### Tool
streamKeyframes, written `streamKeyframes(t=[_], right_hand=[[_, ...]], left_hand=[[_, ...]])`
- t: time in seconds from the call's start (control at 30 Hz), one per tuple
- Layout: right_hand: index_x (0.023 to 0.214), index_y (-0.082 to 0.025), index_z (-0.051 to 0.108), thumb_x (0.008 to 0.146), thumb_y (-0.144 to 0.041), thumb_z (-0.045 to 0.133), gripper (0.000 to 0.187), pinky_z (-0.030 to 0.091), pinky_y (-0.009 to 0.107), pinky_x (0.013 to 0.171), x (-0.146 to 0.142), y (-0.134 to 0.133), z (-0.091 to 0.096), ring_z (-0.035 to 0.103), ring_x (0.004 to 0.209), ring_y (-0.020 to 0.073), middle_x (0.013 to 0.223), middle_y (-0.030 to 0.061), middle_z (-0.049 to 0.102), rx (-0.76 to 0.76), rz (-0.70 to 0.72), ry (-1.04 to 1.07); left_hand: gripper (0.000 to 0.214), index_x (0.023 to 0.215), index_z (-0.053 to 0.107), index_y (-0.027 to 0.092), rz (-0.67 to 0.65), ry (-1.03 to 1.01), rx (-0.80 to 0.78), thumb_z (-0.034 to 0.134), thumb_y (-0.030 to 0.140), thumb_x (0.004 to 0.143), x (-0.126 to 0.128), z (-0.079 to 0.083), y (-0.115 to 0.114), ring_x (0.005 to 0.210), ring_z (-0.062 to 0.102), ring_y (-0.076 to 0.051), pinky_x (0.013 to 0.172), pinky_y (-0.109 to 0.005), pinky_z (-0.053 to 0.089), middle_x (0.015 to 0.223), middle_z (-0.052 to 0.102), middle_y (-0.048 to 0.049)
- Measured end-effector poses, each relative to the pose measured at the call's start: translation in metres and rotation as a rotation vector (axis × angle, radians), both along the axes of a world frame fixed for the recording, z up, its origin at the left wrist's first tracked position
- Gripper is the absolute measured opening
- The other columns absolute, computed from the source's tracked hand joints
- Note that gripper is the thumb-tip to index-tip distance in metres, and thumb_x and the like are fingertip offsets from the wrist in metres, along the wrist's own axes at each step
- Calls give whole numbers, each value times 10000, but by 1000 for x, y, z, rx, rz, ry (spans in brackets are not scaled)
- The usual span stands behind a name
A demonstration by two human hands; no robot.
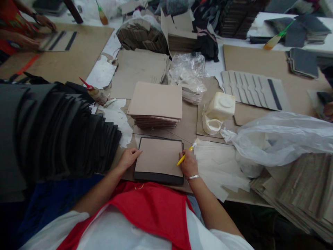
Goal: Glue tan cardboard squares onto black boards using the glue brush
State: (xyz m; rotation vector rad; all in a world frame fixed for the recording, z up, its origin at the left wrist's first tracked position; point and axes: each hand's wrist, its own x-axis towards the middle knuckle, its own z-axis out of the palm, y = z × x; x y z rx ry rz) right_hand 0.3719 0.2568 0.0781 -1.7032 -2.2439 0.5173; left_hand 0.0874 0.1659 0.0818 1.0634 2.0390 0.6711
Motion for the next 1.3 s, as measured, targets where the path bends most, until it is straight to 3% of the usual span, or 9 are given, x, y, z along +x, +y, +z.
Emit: streamKeyframes(t=[0.57,0.7,0.9,1.07,1.3], right_hand=[[924,-204,526,887,-314,391,178,376,325,570,-4,3,9,576,636,222,729,101,619,-128,31,-85],[964,-178,533,897,-331,369,234,367,314,575,-10,5,14,567,638,210,746,110,618,-172,42,-199],[1048,-151,505,914,-329,335,280,343,287,568,-20,8,24,579,670,200,798,110,618,-210,118,-441],[1071,-153,497,925,-312,291,298,341,276,568,-24,7,29,581,668,191,805,107,607,-183,195,-552],[1084,-162,502,916,-291,285,304,355,280,583,-25,2,25,588,699,206,810,106,616,-141,187,-571]], left_hand=[[416,577,538,171,-98,66,-25,443,517,788,1,-1,-1,573,480,-121,551,-222,311,547,515,26],[404,567,529,170,-137,131,-57,441,488,800,-2,2,4,558,460,-118,544,-228,287,539,499,23],[352,569,536,162,-307,270,-127,495,404,823,-9,17,13,551,404,-112,538,-248,246,535,469,20],[336,587,550,154,-322,239,-101,518,382,832,-13,18,11,541,377,-105,540,-248,243,532,446,31],[333,579,534,156,-318,206,-64,506,365,836,-13,13,9,548,373,-110,559,-251,255,528,428,40]])
